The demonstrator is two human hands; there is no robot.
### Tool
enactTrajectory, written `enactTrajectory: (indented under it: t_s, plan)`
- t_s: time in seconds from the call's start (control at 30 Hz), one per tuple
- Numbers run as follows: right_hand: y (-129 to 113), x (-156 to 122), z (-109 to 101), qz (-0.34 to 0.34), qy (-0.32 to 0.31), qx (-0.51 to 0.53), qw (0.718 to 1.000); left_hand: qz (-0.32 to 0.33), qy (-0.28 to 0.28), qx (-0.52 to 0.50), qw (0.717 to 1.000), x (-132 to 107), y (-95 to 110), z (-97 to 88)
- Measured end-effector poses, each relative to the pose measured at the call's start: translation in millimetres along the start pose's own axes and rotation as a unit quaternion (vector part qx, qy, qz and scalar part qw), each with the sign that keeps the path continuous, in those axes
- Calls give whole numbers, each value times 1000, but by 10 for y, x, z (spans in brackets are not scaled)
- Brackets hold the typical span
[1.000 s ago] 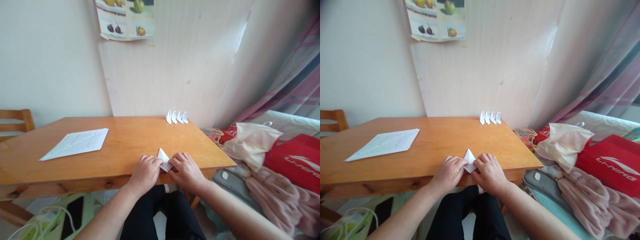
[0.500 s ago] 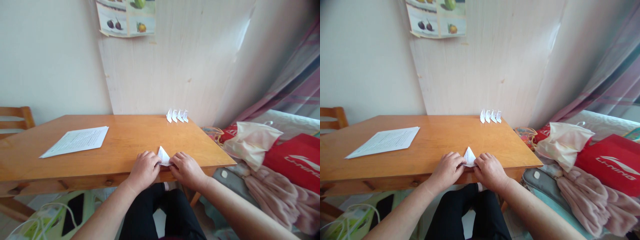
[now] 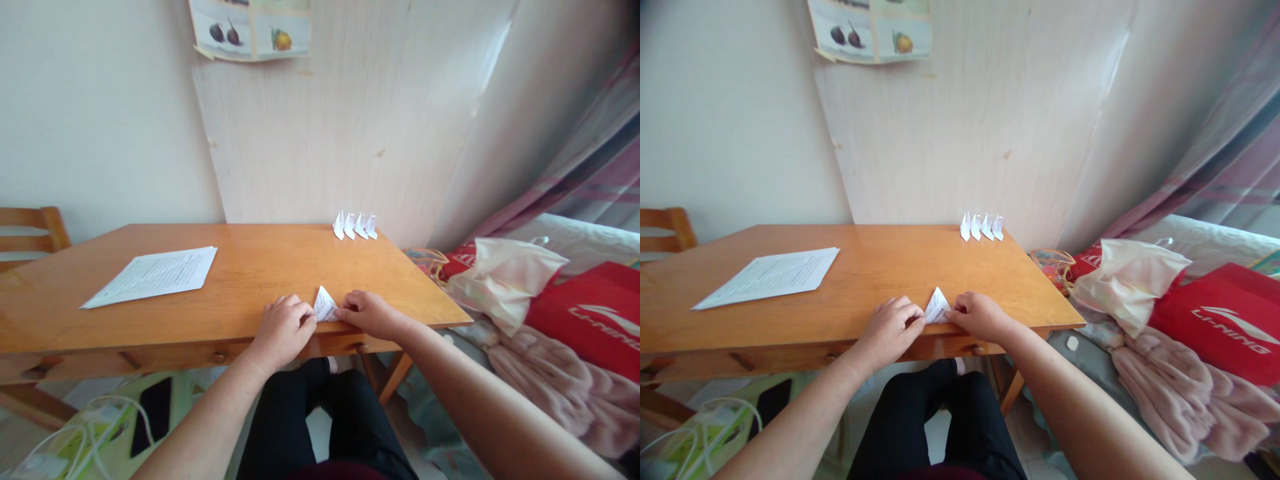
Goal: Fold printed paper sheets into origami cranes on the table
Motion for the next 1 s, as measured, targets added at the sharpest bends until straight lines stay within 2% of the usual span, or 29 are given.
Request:
enactTrajectory:
  t_s: [0.13,0.3,0.6,1.0]
  plan:
    - [80,80,74,28,-41,-7,999,-26,-14,-11,1000,31,-49,34]
    - [45,128,75,42,-56,-31,997,-39,-36,-10,999,82,-74,66]
    - [1,179,90,46,-94,-68,992,-27,-104,-6,994,204,-109,98]
    - [-48,159,73,30,-103,-117,987,-28,-114,44,992,214,-61,128]
Point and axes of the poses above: each hand's wrist, its own x-axis towards the middle knuckle, its own z-axis out of the palm, y = z × x, the point moved 6 cm from there along x, towards the middle knuckle, and after that the axes turned 11 degrees about y, right-handed, at the moved point
